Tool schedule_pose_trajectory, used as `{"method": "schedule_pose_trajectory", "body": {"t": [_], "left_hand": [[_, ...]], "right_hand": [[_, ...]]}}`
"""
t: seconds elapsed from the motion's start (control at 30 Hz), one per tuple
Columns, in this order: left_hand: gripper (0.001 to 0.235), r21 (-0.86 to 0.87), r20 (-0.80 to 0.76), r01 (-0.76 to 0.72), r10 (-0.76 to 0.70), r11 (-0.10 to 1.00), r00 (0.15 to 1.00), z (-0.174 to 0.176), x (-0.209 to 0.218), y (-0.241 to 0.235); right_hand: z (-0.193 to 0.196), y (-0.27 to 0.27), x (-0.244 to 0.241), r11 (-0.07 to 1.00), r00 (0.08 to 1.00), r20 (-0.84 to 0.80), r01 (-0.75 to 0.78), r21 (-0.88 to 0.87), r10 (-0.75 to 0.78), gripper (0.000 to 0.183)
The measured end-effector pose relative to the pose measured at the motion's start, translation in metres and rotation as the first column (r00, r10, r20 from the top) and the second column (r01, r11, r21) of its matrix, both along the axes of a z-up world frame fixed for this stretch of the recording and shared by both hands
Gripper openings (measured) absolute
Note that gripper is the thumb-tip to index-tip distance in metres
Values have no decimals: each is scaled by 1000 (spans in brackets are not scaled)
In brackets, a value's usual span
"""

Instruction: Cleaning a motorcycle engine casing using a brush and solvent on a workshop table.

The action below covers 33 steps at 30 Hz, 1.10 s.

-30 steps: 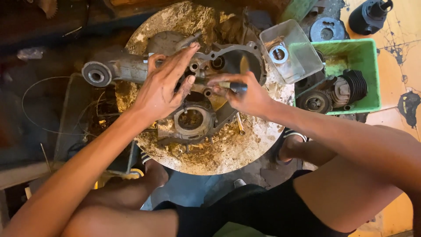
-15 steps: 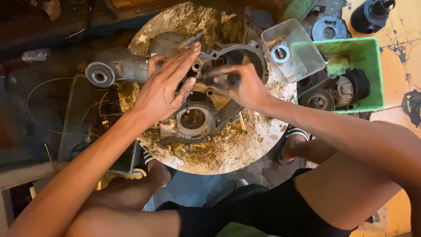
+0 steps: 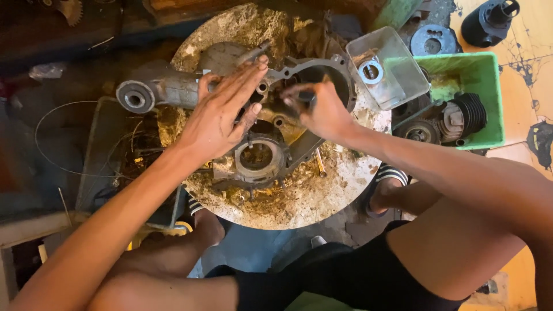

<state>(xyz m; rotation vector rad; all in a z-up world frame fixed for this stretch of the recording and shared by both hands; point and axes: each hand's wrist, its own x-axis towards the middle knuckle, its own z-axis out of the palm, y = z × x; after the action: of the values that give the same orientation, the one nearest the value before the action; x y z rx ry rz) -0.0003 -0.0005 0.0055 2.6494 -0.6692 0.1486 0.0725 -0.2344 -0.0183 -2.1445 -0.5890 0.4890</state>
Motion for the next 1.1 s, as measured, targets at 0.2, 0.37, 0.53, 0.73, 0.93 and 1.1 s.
{"method": "schedule_pose_trajectory", "body": {"t": [0.2, 0.37, 0.53, 0.73, 0.93, 1.1], "left_hand": [[56, 3, 4, 1, -1, 1000, 1000, 3, -2, 0], [60, 41, -41, -4, 6, 999, 999, 4, -3, 0], [60, 42, -50, -23, 26, 999, 998, 6, -4, 0], [63, 7, 1, 2, -2, 1000, 1000, 3, -3, 0], [63, 31, -52, -8, 10, 999, 999, 9, -3, -3], [61, 32, -55, -13, 15, 999, 998, 9, -2, -2]], "right_hand": [[9, 2, 0, 998, 998, -28, 53, -16, -53, 25], [18, -1, -1, 1000, 1000, -25, 11, -7, -12, 31], [8, -10, 6, 989, 983, 156, -79, -124, 98, 50], [4, -14, 6, 989, 965, 223, -126, -75, 140, 34], [22, -14, 5, 938, 957, 179, -168, -302, 228, 48], [17, -15, -1, 703, 816, 162, -355, -616, 555, 63]]}}
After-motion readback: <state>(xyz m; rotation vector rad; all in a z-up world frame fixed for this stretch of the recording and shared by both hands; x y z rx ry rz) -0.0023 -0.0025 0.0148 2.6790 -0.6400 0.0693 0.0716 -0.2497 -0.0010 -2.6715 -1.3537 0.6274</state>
